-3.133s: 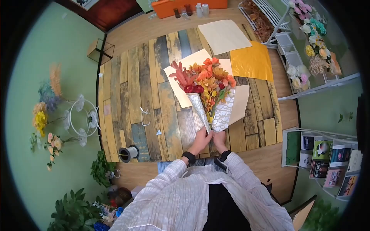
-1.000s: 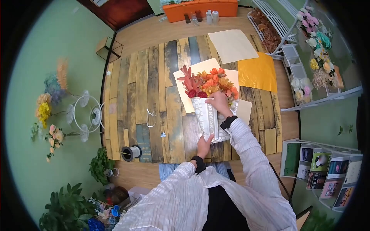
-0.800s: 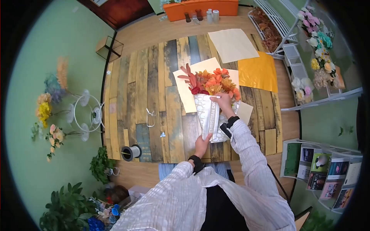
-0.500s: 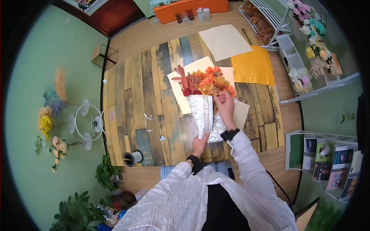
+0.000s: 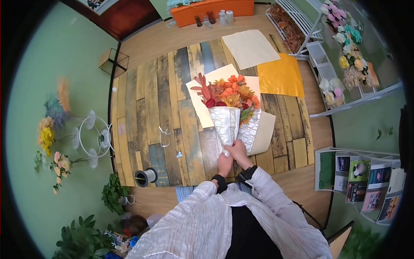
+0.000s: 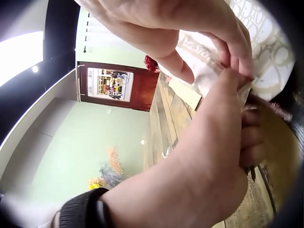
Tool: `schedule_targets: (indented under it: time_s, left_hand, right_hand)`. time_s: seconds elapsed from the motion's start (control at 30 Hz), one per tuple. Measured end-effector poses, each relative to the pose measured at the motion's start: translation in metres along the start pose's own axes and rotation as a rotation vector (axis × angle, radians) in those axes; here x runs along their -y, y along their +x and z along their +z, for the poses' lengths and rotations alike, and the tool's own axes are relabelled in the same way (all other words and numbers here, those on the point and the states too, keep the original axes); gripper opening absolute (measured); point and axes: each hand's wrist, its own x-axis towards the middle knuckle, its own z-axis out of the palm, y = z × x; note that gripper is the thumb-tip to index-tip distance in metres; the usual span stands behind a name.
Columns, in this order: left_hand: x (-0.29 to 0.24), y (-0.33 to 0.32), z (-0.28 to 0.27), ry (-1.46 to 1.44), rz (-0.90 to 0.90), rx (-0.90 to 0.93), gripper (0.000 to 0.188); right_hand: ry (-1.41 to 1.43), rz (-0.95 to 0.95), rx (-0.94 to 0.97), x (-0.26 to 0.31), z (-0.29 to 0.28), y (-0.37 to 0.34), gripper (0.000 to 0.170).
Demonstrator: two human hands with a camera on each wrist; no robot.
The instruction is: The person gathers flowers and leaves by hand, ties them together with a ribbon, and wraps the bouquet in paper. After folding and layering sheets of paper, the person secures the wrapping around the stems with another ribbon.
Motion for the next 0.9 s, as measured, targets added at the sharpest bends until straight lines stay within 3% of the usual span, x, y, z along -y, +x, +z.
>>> schedule_targets:
  time_s: [0.13, 0.23, 0.27, 0.33, 0.43, 0.57, 0.63, 0.7, 0.77, 0.83, 0.87, 0.9]
  left_hand:
    - [0.004, 0.000, 0.010, 0.054, 0.076, -0.016, 0.035]
    - [0.007, 0.005, 0.009, 0.141, 0.098, 0.017, 0.033]
    - [0.007, 0.009, 0.008, 0.138, 0.098, 0.016, 0.033]
    - [0.011, 0.018, 0.010, 0.307, 0.295, 0.162, 0.033]
    - [0.011, 0.025, 0.016, 0.358, 0.284, 0.109, 0.035]
    - [0.007, 0.020, 0.019, 0.274, 0.124, -0.006, 0.034]
    - [0.011, 0.022, 0.016, 0.053, 0.110, -0.070, 0.033]
    - [0.015, 0.026, 0.012, -0.056, 0.107, -0.102, 0.033]
    - [0.018, 0.030, 0.005, 0.007, 0.038, -0.021, 0.034]
    - [0.013, 0.030, 0.003, -0.017, 0.001, 0.001, 0.035]
    - [0.011, 0.028, 0.002, -0.051, 0.036, 0.008, 0.035]
    - [0.012, 0.027, 0.002, -0.085, 0.072, 0.013, 0.034]
  right_hand:
    - [-0.150, -0.061, -0.084, 0.002, 0.008, 0.008, 0.046]
    - [-0.158, 0.035, -0.020, 0.009, 0.003, 0.007, 0.045]
    - [-0.196, -0.004, -0.049, 0.011, 0.003, 0.005, 0.045]
    - [-0.237, -0.040, -0.078, 0.009, 0.005, 0.002, 0.045]
    - [-0.345, -0.131, -0.122, 0.011, 0.008, -0.003, 0.046]
    - [-0.233, -0.218, -0.041, 0.006, 0.004, -0.002, 0.038]
    - [-0.179, -0.268, 0.028, 0.001, -0.003, -0.001, 0.034]
    - [0.227, -0.265, -0.012, -0.007, -0.018, -0.009, 0.027]
    - [-0.015, -0.049, 0.008, -0.022, -0.043, -0.016, 0.032]
    - [0.249, 0.384, 0.377, -0.044, -0.053, -0.019, 0.034]
    - [0.248, 0.387, 0.377, -0.049, -0.052, -0.026, 0.034]
    - [0.466, 0.412, 0.436, -0.046, -0.052, -0.035, 0.035]
